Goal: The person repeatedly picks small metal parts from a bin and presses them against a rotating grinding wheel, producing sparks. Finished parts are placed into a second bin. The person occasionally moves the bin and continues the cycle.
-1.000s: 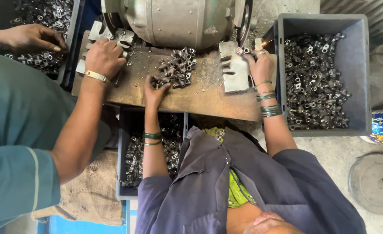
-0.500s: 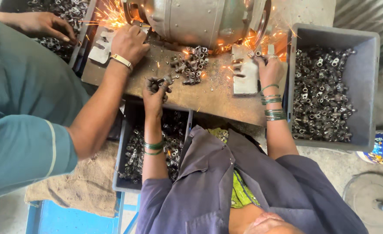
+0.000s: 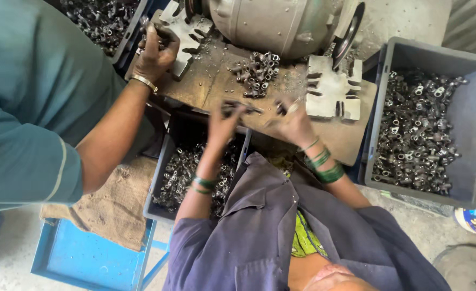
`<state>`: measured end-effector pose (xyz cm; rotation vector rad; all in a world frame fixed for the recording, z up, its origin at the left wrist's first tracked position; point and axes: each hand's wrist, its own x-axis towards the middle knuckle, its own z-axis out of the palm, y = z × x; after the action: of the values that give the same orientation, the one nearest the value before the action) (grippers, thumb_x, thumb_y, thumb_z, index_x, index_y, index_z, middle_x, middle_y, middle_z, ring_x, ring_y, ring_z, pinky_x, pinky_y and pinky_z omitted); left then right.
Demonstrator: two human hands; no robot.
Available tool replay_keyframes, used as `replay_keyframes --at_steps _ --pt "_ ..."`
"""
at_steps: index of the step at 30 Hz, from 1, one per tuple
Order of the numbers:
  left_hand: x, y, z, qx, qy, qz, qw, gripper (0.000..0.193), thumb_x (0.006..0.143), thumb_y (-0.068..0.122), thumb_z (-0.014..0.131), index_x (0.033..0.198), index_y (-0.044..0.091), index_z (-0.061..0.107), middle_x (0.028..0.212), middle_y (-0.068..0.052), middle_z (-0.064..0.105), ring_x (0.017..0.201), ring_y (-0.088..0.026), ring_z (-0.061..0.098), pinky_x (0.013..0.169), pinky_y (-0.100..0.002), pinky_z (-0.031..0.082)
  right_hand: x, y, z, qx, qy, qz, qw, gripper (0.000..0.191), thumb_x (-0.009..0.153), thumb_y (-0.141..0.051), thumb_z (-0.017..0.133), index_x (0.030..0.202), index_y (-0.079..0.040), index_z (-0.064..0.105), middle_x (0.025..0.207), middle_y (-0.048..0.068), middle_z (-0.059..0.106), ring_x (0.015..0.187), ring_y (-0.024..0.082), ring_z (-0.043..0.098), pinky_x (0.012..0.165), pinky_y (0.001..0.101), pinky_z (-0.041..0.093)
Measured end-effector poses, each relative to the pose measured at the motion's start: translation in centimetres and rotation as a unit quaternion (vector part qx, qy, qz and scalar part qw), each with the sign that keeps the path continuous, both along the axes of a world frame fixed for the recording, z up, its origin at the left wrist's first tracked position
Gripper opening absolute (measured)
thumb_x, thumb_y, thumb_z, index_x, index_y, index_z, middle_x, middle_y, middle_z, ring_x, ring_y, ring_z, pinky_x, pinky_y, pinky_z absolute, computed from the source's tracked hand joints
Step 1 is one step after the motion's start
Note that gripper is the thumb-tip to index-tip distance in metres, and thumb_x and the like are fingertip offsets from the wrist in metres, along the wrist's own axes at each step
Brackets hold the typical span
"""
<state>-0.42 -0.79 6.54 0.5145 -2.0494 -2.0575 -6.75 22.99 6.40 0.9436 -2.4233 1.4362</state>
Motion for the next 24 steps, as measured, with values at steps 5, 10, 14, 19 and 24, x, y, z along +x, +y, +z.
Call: replay_keyframes --at_steps 5,10,14,19,24 --pt "-4.5 2.6 -0.6 0.006 0.039 -0.116 0.992 0.034 0.089 0.021 0.080 0.112 0.005 0.062 0.100 -0.009 0.067 0.060 -0.018 0.062 0.053 -0.032 0.052 -0.7 1.4 0.3 0.002 -0.026 -0.049 0.998 0.033 0.095 -0.010 0.075 0.127 -0.004 0.073 0.118 0.016 0.076 0.103 0.026 0.074 0.091 0.0357 0.057" --pt "-12.4 -3.6 -0.4 -0.523 0.042 0.050 0.850 0.051 0.077 0.026 0.087 0.116 0.000 0.067 0.109 -0.035 0.060 0.084 -0.047 0.065 0.070 -0.050 0.054 -7.1 10.1 0.5 0.128 -0.154 -0.279 0.939 0.032 0.094 -0.024 0.078 0.119 -0.004 0.075 0.098 0.020 0.075 0.079 0.028 0.074 0.074 0.0359 0.055" --pt "-15.6 -4.8 0.3 -0.483 -0.010 -0.070 0.873 0.047 0.080 0.030 0.088 0.116 0.006 0.070 0.119 -0.032 0.064 0.104 -0.045 0.066 0.090 -0.046 0.055 -8.4 11.8 -0.3 0.141 0.014 -0.329 0.934 0.033 0.085 -0.029 0.088 0.093 0.001 0.079 0.089 0.021 0.073 0.083 0.036 0.069 0.077 0.0423 0.053" --pt "-15.4 -5.1 0.7 -0.306 -0.048 -0.090 0.947 0.060 0.079 0.031 0.089 0.124 0.001 0.062 0.120 -0.020 0.072 0.111 -0.035 0.070 0.095 -0.042 0.055 -9.0 10.9 0.0 0.145 0.051 -0.334 0.930 0.031 0.086 -0.030 0.088 0.092 -0.001 0.079 0.094 0.020 0.073 0.086 0.038 0.068 0.079 0.0451 0.052" --pt "-13.5 -6.4 0.3 -0.162 0.151 0.023 0.975 0.055 0.084 0.011 0.087 0.129 -0.003 0.058 0.114 -0.013 0.072 0.101 -0.026 0.069 0.088 -0.038 0.056 -9.7 10.5 -0.5 0.168 0.041 -0.353 0.919 0.030 0.088 -0.034 0.086 0.096 -0.005 0.081 0.098 0.018 0.073 0.085 0.037 0.068 0.075 0.0440 0.052"
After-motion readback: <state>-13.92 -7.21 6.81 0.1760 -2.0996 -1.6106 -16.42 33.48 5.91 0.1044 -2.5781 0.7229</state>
